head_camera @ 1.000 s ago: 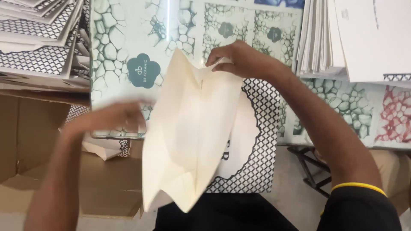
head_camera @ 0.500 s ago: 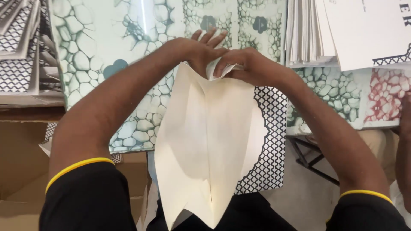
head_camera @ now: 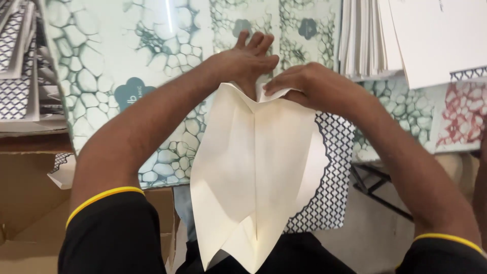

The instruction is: Fold and crease printed paper materials to form paper bags in a manufacturing setting.

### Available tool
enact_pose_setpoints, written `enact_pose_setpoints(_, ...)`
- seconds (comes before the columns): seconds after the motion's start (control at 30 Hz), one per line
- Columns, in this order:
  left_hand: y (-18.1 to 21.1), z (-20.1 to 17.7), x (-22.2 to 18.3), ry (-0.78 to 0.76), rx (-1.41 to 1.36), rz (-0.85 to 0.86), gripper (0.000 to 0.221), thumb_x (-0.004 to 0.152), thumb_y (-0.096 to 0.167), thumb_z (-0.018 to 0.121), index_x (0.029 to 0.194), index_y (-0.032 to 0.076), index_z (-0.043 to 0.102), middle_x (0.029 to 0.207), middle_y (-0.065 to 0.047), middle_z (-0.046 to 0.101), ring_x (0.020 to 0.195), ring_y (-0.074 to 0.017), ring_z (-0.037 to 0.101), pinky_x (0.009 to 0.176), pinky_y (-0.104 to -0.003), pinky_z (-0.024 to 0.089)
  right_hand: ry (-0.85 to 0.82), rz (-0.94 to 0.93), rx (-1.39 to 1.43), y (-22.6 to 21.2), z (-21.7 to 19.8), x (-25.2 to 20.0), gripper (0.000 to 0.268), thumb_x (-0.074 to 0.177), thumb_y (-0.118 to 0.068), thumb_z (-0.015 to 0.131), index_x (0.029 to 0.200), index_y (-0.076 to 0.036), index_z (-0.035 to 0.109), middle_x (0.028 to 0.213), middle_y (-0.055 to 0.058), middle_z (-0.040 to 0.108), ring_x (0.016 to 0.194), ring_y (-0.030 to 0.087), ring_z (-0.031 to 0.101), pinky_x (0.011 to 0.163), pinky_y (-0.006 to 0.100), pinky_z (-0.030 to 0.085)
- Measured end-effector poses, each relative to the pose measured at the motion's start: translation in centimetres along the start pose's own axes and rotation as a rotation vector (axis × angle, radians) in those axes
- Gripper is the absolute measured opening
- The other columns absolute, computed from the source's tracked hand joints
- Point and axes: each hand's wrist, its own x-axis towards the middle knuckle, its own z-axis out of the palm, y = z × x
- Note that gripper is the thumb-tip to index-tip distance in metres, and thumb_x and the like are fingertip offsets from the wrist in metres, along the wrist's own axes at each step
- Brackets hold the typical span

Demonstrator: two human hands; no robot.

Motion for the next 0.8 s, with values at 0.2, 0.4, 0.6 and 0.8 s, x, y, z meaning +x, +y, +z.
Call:
enact_pose_setpoints(0.2, 0.2, 0.6, 2.1, -0.093, -0.076, 0.055, 0.058, 0.057, 0.039, 0.083, 0.109, 0.018, 0.071, 0.106, -0.016, 0.061, 0.118, -0.0406, 0.051, 0.105, -0.063, 0.027, -0.117, 0.049, -0.096, -0.5, -1.5, 0.5, 0.032, 0.080, 0.002, 0.073, 0.110, -0.009, 0.078, 0.107, 0.008, 0.079, 0.094, 0.027, 0.076, 0.092, 0.039, 0.059)
enact_pose_setpoints(0.4, -0.8, -0.8, 1.2, -0.246, -0.149, 0.047, 0.045, 0.065, 0.040, 0.087, 0.102, 0.016, 0.079, 0.074, -0.004, 0.072, 0.074, -0.0273, 0.070, 0.083, -0.045, 0.050, -0.043, -0.062, 0.095, 1.6, 0.0, 0.5, 0.043, 0.078, 0.010, 0.068, 0.118, -0.006, 0.075, 0.114, 0.008, 0.078, 0.101, 0.027, 0.076, 0.089, 0.038, 0.060)
enact_pose_setpoints(0.6, -2.9, -2.6, -3.4, -0.386, -0.367, -0.067, 0.037, 0.069, 0.036, 0.087, 0.098, 0.013, 0.083, 0.077, -0.003, 0.078, 0.068, -0.0212, 0.072, 0.063, -0.037, 0.054, 0.018, -0.259, 0.265, 1.8, 1.6, 3.4, 0.040, 0.079, 0.013, 0.070, 0.114, -0.005, 0.074, 0.117, 0.010, 0.076, 0.104, 0.028, 0.075, 0.090, 0.037, 0.061)
enact_pose_setpoints(0.8, -2.2, -0.5, -4.1, -0.292, -0.395, -0.076, 0.039, 0.067, 0.033, 0.089, 0.100, 0.014, 0.082, 0.075, -0.007, 0.077, 0.067, -0.0240, 0.072, 0.064, -0.039, 0.054, -0.089, -0.181, 0.176, 0.7, 1.5, 4.1, 0.045, 0.075, 0.014, 0.068, 0.114, -0.008, 0.077, 0.111, 0.010, 0.078, 0.096, 0.028, 0.076, 0.084, 0.037, 0.060)
